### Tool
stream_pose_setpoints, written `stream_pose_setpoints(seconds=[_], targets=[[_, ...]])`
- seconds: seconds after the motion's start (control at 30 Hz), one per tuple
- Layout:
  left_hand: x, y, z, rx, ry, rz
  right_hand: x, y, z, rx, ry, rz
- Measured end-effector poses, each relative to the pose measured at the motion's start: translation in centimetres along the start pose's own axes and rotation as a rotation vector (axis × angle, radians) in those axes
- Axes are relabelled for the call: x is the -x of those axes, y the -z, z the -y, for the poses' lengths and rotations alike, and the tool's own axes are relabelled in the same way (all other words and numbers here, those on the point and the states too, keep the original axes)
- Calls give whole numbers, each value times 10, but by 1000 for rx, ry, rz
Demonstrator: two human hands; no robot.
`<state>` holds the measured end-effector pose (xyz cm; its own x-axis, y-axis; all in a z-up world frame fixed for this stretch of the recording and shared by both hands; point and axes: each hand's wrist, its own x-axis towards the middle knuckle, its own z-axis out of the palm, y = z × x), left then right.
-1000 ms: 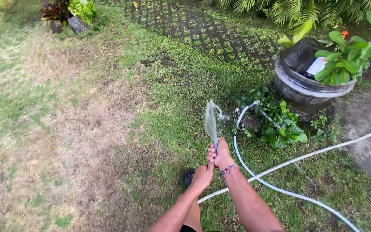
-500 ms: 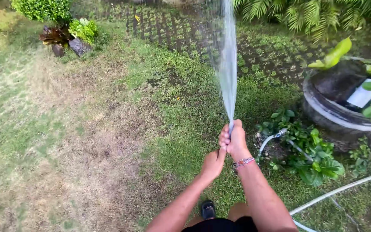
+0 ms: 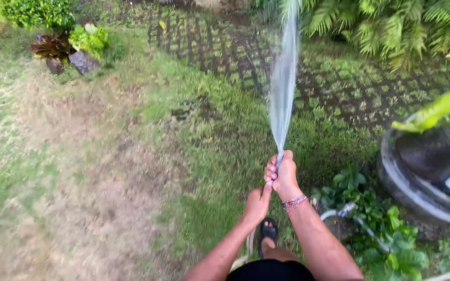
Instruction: The person uses a garden hose to water a patch of dry grass and several potted plants in a backyard. The person moves the hose to cover different areas of the lawn and then waters plants in a paved section.
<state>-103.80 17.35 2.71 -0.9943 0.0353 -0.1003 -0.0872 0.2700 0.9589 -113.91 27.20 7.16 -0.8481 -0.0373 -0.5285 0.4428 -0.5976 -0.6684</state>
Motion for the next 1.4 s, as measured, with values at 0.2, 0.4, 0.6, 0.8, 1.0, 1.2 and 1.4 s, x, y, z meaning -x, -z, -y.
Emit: stream_pose_setpoints(seconds=[0.2,0.4,0.6,0.8,1.0,1.2,1.4], targets=[[-140,-37,-31,-51,-58,8,-83,-15,109,10,98,31],[-216,-30,-92,-67,-145,-35,-156,-36,165,14,122,82],[-332,-29,-69,-73,-166,-67,-242,-73,212,-39,150,159],[-451,-7,-72,-58,-144,-41,-340,-125,253,19,162,205],[-579,24,-101,-80,-182,-54,-450,-186,313,1,157,231],[-675,28,-133,-64,-198,-17,-529,-216,376,-7,189,217],[-782,-2,-143,-38,-186,-62,-606,-222,444,24,170,222]])
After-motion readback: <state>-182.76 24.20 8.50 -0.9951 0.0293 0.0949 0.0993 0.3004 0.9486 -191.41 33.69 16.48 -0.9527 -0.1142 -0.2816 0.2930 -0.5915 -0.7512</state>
